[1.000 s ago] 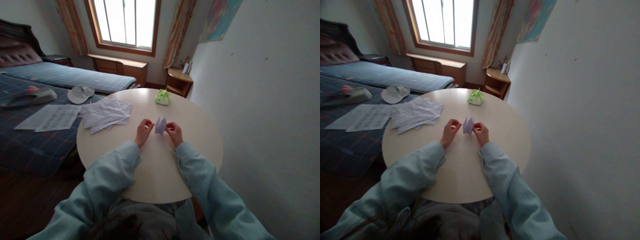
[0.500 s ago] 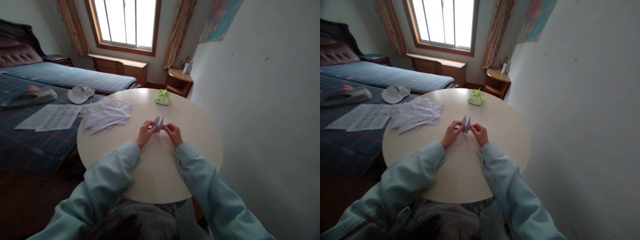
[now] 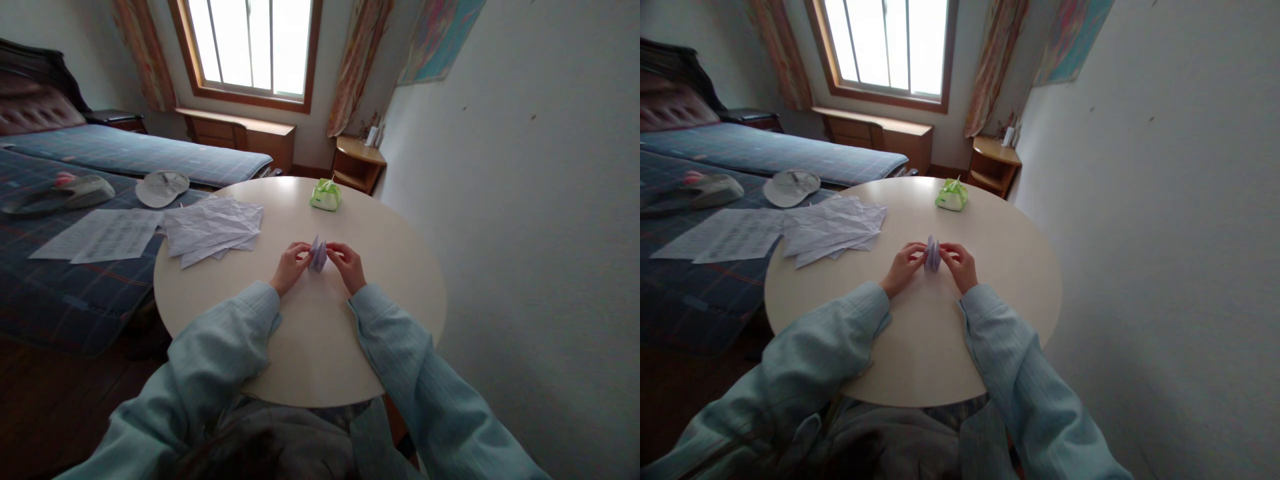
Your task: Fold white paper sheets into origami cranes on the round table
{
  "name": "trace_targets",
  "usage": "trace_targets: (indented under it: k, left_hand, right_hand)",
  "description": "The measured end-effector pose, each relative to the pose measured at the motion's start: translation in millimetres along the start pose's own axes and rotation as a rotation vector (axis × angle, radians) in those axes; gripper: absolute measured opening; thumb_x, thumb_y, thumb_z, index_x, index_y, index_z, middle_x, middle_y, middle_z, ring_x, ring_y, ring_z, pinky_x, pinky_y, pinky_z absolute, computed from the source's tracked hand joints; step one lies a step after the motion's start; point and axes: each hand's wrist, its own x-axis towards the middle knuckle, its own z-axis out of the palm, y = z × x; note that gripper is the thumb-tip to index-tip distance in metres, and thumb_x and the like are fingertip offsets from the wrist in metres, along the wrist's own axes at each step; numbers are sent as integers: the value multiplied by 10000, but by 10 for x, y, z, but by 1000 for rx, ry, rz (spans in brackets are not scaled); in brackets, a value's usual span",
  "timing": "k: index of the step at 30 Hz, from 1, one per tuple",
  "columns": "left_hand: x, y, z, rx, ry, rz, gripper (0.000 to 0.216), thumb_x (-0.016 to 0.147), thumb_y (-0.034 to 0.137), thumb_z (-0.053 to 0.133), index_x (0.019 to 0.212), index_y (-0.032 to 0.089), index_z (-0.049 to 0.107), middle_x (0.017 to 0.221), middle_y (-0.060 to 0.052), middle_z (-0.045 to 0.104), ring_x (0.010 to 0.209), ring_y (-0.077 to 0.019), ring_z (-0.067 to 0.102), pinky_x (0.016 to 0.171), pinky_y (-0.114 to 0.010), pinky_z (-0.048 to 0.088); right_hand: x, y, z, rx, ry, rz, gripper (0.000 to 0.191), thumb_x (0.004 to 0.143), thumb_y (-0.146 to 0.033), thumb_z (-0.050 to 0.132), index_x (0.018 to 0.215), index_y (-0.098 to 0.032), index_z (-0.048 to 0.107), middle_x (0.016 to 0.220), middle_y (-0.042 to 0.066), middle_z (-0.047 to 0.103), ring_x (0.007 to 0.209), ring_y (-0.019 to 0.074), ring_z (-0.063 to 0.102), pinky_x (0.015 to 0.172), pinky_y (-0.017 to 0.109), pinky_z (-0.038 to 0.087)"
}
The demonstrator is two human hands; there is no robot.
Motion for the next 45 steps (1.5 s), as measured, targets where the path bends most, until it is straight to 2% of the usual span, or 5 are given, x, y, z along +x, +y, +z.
trace_targets:
  k: [16, 22, 28, 35, 45]
  left_hand:
    - [8, 22, -17, 132, 38, -31, 104, 750, 205, 536, 759, 173, 635, 798, -28, 571, 685, -104, 537, 638, -226, 453]
    - [15, -16, 5, 71, 76, -83, 89, 740, 218, 541, 740, 169, 616, 762, -17, 594, 664, -106, 555, 623, -228, 464]
    - [10, -34, 11, 4, 1, -101, 96, 724, 234, 547, 743, 168, 614, 750, -14, 599, 619, -94, 552, 544, -198, 454]
    - [16, -53, 24, 27, 38, -155, 95, 705, 249, 564, 713, 171, 616, 717, -17, 612, 599, -102, 562, 467, -179, 425]
    - [39, -81, 45, -149, 95, -280, 86, 689, 240, 570, 682, 155, 575, 683, -9, 605, 582, -96, 574, 468, -182, 446]
  right_hand:
    - [36, 103, -2, -110, 25, 22, 196, 654, -369, 560, 693, -177, 578, 685, 18, 615, 653, 140, 559, 606, 272, 436]
    - [34, 121, -6, -123, 37, 38, 187, 660, -369, 545, 685, -184, 543, 680, -1, 593, 657, 132, 544, 617, 262, 431]
    - [16, 132, 2, -142, -70, 41, 236, 644, -396, 578, 712, -170, 581, 706, 7, 604, 657, 127, 547, 615, 257, 440]
    - [29, 139, -19, -245, -49, 13, 221, 675, -394, 555, 681, -177, 599, 697, 13, 622, 659, 134, 548, 632, 268, 432]
    - [48, 157, -19, -230, 16, 80, 167, 673, -340, 558, 724, -182, 576, 733, 21, 624, 693, 151, 567, 665, 285, 435]
